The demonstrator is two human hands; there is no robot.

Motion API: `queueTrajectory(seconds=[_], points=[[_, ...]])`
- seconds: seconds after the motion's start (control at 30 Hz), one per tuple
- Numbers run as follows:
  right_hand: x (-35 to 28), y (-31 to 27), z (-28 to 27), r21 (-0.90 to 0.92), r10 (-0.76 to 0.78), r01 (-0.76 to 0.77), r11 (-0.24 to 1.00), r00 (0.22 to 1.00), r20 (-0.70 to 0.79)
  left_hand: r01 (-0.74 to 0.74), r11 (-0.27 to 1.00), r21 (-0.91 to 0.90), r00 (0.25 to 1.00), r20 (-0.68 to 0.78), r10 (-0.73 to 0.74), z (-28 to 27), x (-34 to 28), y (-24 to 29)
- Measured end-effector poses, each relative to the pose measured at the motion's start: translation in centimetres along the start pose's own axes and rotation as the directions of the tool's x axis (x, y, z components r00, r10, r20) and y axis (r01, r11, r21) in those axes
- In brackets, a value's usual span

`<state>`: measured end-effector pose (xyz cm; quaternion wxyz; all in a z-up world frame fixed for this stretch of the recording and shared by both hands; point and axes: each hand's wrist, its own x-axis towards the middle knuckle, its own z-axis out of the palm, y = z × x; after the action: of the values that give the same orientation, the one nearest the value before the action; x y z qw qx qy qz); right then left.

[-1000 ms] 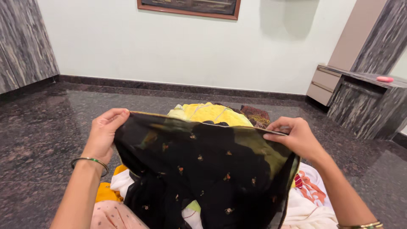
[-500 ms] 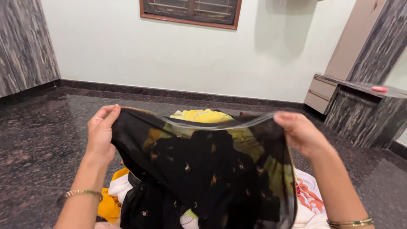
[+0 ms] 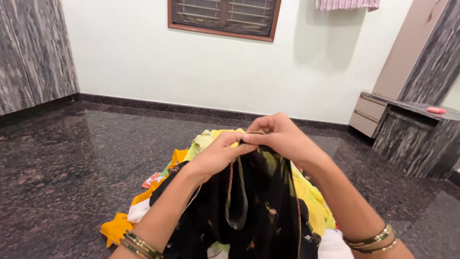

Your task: The person sits on the floor and folds a black patterned garment by hand. They repeatedly unfold and refold the item, aligning edges and smoothing the fabric, but do not complete the folding process within the clip.

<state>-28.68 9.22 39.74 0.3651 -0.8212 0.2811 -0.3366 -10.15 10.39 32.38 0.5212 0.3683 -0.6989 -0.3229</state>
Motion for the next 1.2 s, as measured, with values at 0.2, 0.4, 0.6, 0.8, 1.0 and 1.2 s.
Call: queueTrajectory(seconds=[0.2, 0.4, 0.6, 0.8, 1.0, 1.2], points=[[-1.7, 4.8, -4.2, -0.192, 0.062, -0.062, 0.98, 0.998, -0.005, -0.103, 0.981, -0.165, 0.99, -0.117, 0.084, -1.4, 0.8, 0.8], [-2.6, 11.7, -10.9, -0.664, -0.189, -0.323, 0.674, 0.794, -0.578, -0.181, 0.97, -0.164, 0.822, -0.567, 0.057, -10.4, 0.1, -2.1], [-4.1, 13.3, -14.9, -0.8, -0.697, -0.252, 0.545, 0.394, -0.599, -0.406, 0.913, 0.047, 0.431, -0.871, 0.237, -23.5, -4.0, -9.6], [-2.8, 11.0, -12.9, 0.078, 0.113, -0.084, 0.993, 0.823, -0.557, -0.399, 0.917, -0.011, 0.379, -0.912, 0.154, -25.2, -5.9, -16.2], [-4.2, 8.5, -11.2, 0.724, -0.149, 0.165, 0.67, 0.985, -0.086, -0.438, 0.879, -0.187, 0.517, -0.853, 0.077, -19.8, -6.4, -14.0], [-1.7, 8.7, -5.8, 0.042, 0.271, -0.277, 0.96, 0.878, -0.395, 0.153, 0.986, -0.066, 0.607, -0.781, -0.147, -12.6, -4.9, -10.9]])
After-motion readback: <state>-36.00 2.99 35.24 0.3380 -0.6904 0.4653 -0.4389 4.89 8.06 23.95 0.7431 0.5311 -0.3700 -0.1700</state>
